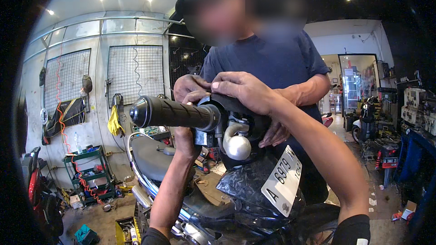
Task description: The person uses a screwdriver to loosen and tighten screws on the front console of a motorcycle, then uses their hands to detach and reattach the plastic housing around the handlebars.
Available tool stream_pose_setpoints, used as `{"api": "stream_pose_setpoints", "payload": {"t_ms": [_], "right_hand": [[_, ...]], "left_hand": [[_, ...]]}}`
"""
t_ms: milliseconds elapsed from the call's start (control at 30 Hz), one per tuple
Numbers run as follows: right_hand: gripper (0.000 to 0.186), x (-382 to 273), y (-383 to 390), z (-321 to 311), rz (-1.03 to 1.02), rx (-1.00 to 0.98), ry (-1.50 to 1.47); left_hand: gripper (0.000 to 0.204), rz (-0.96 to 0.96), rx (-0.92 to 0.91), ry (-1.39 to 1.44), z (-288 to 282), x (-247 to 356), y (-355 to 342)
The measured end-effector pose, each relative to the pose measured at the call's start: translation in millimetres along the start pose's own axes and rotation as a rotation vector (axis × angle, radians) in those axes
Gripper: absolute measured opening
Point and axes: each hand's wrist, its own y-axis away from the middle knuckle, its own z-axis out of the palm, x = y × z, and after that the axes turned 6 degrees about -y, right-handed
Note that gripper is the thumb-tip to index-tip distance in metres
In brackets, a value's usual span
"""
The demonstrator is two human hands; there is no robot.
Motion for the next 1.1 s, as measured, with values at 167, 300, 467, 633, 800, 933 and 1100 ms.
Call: {"api": "stream_pose_setpoints", "payload": {"t_ms": [167,300,467,633,800,933,1100], "right_hand": [[0.033,-2.6,-7.6,0.8,0.087,-0.061,-0.051],[0.035,5.6,-15.9,-7.9,0.059,-0.121,0.009],[0.045,16.4,-24.2,-8.1,-0.002,-0.037,0.14],[0.026,-6.8,27.5,3.3,-0.189,0.546,0.382],[0.024,-51.5,222.0,76.2,-0.187,0.842,0.279],[0.038,-26.6,474.8,241.5,0.63,1.171,0.32],[0.045,-94.5,739.3,479.9,1.675,0.979,0.471]], "left_hand": [[0.04,0.118,0.085,-0.312,-6.2,0.9,13.6],[0.037,-0.064,0.423,-0.197,14.3,1.8,55.1],[0.03,-0.126,0.482,-0.377,28.4,-1.8,220.3],[0.02,-1.104,0.075,-0.393,85.5,7.1,488.4],[0.035,-0.968,-0.939,-0.805,71.2,90.4,784.5],[0.035,-1.218,-0.926,-0.592,77.0,110.0,766.5],[0.03,-1.126,-1.104,-0.668,85.6,118.6,765.7]]}}
